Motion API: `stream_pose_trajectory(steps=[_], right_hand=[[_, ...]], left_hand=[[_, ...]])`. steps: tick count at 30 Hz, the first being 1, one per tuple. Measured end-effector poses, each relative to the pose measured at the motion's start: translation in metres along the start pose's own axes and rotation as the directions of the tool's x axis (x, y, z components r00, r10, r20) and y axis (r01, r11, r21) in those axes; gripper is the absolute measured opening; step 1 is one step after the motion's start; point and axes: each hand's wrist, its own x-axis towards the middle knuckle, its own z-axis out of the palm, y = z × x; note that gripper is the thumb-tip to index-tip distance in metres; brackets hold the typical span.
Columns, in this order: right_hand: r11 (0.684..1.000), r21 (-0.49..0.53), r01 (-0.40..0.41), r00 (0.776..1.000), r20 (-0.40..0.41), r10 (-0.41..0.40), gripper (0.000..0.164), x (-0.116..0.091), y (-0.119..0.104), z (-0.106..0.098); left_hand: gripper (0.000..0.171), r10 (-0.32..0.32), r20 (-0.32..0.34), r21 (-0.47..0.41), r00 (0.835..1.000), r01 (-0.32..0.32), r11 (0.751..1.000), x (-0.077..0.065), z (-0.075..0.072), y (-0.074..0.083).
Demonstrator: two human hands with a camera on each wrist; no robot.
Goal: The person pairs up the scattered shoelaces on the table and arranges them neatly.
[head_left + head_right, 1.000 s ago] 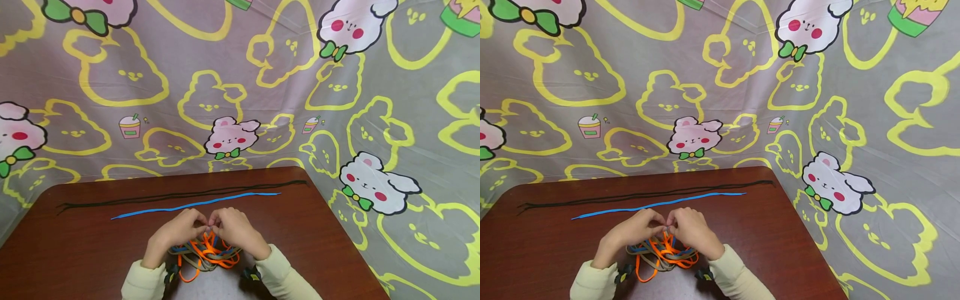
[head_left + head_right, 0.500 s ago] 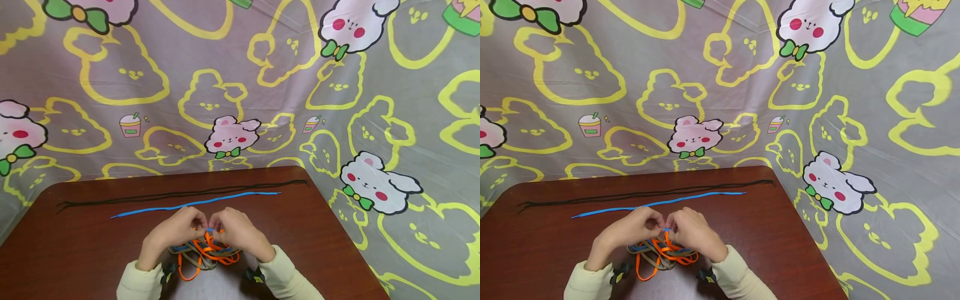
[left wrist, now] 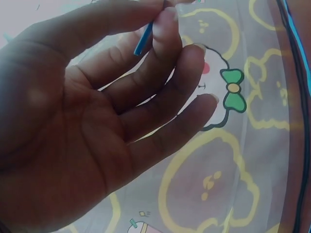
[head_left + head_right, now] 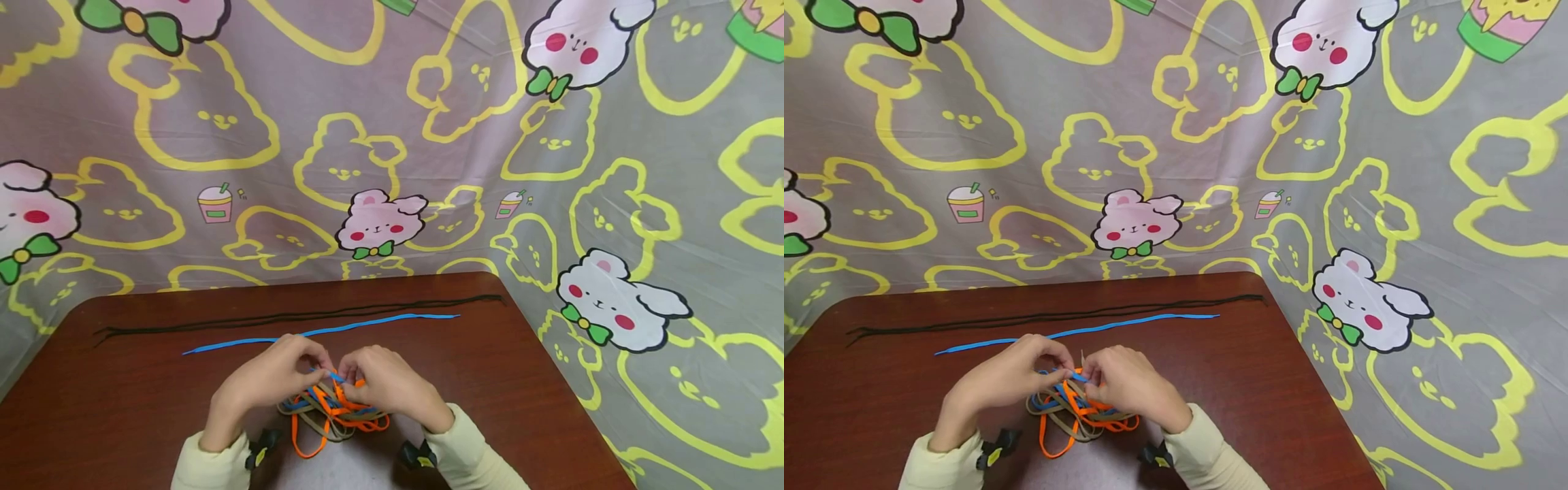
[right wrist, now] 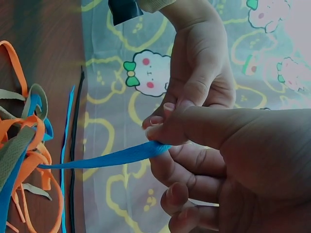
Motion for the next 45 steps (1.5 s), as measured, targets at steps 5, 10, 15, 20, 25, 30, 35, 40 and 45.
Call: stream_pose_trajectory(steps=[5, 10, 15, 20, 25, 30, 35, 40, 45], right_hand=[[1.0, 0.008, 0.008, 1.0, 0.029, -0.008, 0.011, 0.0, -0.001, 0.001], [1.0, 0.002, 0.006, 0.998, 0.055, -0.006, 0.009, 0.0, -0.002, 0.0], [1.0, -0.018, 0.012, 0.998, 0.056, -0.011, 0.007, -0.001, -0.004, -0.002], [1.0, -0.026, 0.018, 0.997, 0.075, -0.016, 0.007, -0.002, -0.004, -0.003], [0.999, -0.014, 0.032, 0.994, 0.102, -0.031, 0.007, -0.005, -0.005, -0.005], [0.999, 0.003, 0.053, 0.991, 0.125, -0.053, 0.007, -0.009, -0.007, -0.008], [0.995, -0.052, 0.084, 0.99, 0.119, -0.077, 0.012, -0.013, -0.01, -0.012], [0.991, -0.086, 0.105, 0.986, 0.138, -0.093, 0.016, -0.017, -0.012, -0.017], [0.985, -0.119, 0.124, 0.982, 0.157, -0.105, 0.02, -0.022, -0.01, -0.021]], left_hand=[[0.017, -0.009, -0.002, -0.015, 1.0, 0.009, 1.0, -0.005, -0.008, 0.0], [0.014, -0.036, -0.052, 0.037, 0.998, 0.038, 0.999, -0.012, -0.017, 0.0], [0.012, -0.037, -0.126, 0.056, 0.991, 0.044, 0.997, -0.019, -0.021, -0.001], [0.01, -0.059, -0.185, 0.034, 0.981, 0.066, 0.997, -0.024, -0.023, -0.004], [0.011, -0.063, -0.223, 0.048, 0.973, 0.076, 0.996, -0.026, -0.025, -0.006], [0.01, -0.067, -0.238, 0.057, 0.969, 0.083, 0.995, -0.03, -0.028, -0.008], [0.007, -0.077, -0.254, 0.053, 0.964, 0.094, 0.994, -0.034, -0.032, -0.008], [0.005, -0.095, -0.286, 0.07, 0.953, 0.12, 0.99, -0.037, -0.035, -0.007], [0.004, -0.071, -0.341, 0.117, 0.937, 0.117, 0.986, -0.04, -0.036, -0.009]])
